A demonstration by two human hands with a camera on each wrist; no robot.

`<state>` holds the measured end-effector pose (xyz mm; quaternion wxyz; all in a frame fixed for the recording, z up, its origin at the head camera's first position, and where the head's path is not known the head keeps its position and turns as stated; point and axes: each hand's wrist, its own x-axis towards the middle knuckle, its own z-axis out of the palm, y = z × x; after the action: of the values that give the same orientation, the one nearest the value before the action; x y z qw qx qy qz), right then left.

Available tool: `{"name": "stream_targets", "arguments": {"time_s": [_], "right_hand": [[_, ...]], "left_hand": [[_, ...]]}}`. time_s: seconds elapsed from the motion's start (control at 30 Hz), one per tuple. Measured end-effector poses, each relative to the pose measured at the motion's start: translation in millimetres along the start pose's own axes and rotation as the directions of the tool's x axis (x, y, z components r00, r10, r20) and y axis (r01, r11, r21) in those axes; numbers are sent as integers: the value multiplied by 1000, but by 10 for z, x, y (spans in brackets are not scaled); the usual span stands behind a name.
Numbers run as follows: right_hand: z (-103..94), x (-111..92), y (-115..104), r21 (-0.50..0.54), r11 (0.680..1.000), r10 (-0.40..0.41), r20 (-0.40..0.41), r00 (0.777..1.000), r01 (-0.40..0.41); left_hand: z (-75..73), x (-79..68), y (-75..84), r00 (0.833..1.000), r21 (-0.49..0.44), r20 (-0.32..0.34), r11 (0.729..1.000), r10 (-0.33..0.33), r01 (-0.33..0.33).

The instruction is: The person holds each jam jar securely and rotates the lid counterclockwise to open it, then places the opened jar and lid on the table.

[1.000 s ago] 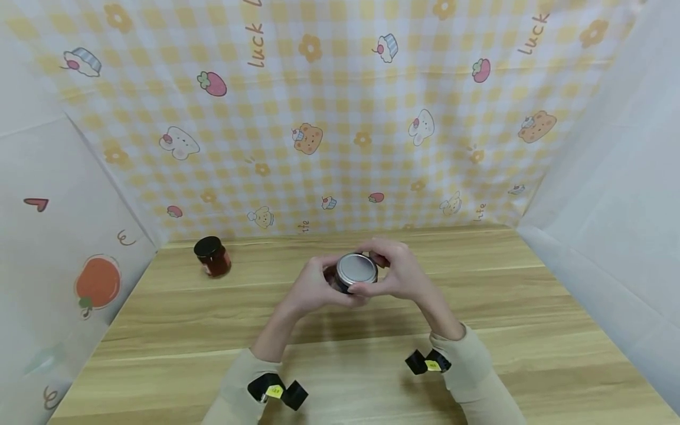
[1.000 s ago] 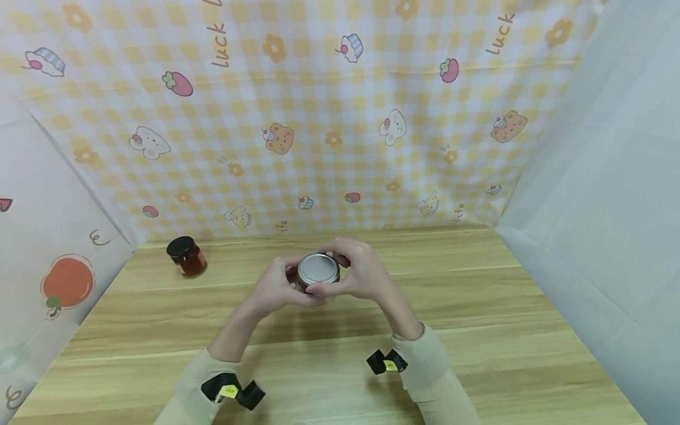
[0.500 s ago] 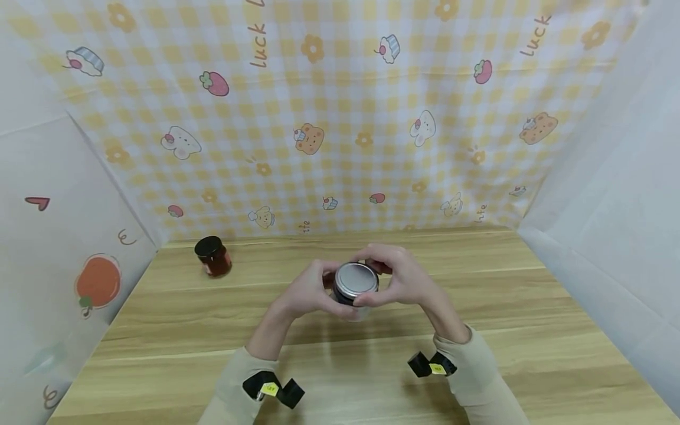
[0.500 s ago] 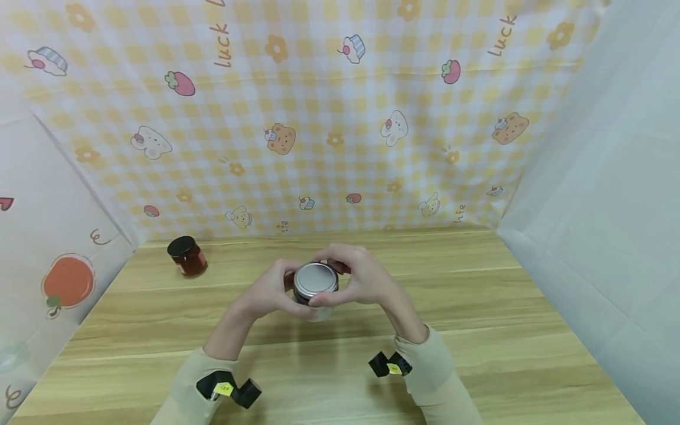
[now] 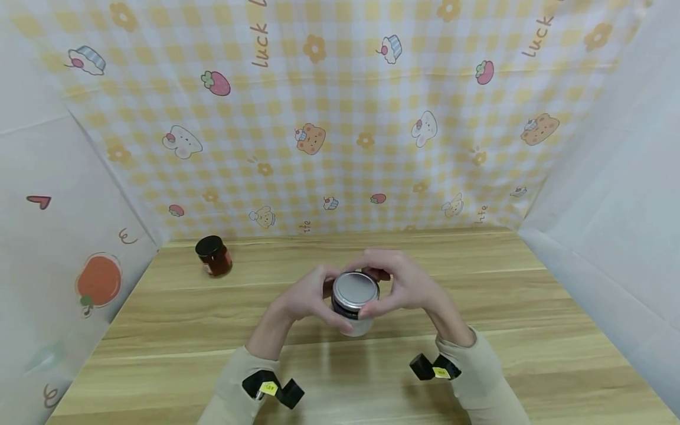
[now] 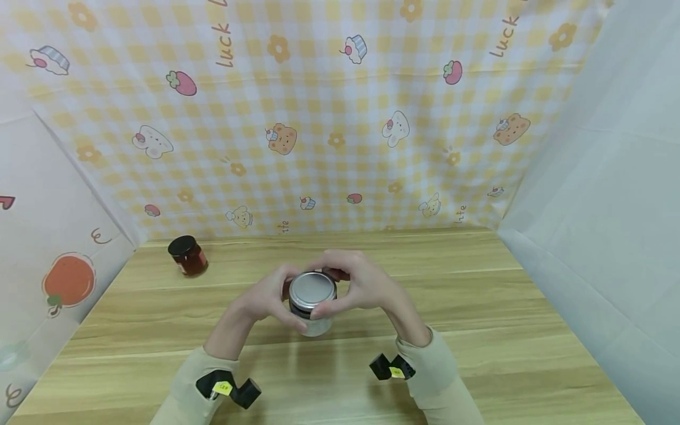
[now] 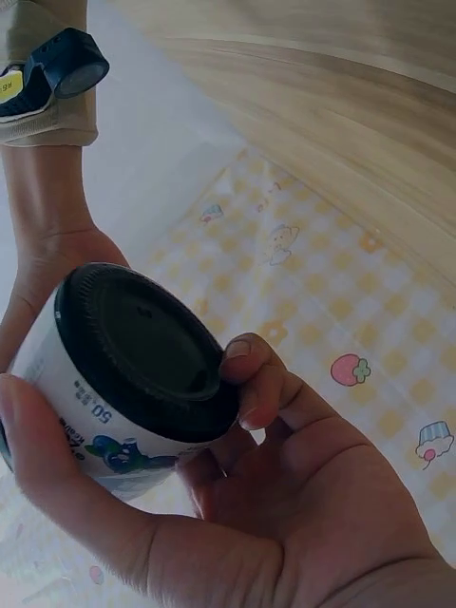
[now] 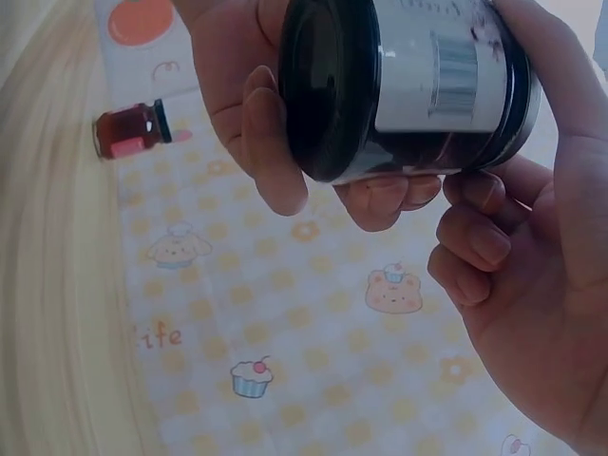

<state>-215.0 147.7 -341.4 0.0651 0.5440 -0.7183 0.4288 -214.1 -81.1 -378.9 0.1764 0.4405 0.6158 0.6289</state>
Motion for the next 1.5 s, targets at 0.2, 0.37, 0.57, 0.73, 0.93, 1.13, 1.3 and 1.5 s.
{"name": "stream_targets", "arguments": {"time_s": [0.2, 0.37, 0.57, 0.73, 0.93, 1.13, 1.3, 1.5], "right_hand": [[-8, 14, -32, 41, 999, -20, 43, 999, 18], [-16, 2, -38, 78, 997, -2, 70, 998, -4], [-27, -20, -32, 58, 998, 20, 70, 997, -24], [-43, -31, -45, 26, 998, 58, 60, 997, -60], [-73, -35, -68, 5, 997, 75, 35, 997, -75], [-128, -44, -72, -58, 992, 109, -52, 993, -112], [-160, -36, -100, -180, 970, 140, -146, 979, -166], [-145, -45, -141, -261, 918, 250, -198, 948, -297]], "left_hand": [[-9, 8, -13, 994, -67, 95, 996, 60, -54], [-20, 2, -16, 994, -58, 92, 997, 59, -54], [-18, -10, 19, 1000, 2, 22, 1000, 19, -19], [-17, -13, 36, 1000, 39, -26, 999, 8, -7], [-14, -19, 58, 998, 59, -67, 998, 11, -7], [-3, -23, 98, 982, 140, -189, 990, 1, 26], [38, 4, 142, 954, 232, -300, 969, -13, 87], [113, 37, 130, 919, 317, -394, 939, 6, 130]]}}
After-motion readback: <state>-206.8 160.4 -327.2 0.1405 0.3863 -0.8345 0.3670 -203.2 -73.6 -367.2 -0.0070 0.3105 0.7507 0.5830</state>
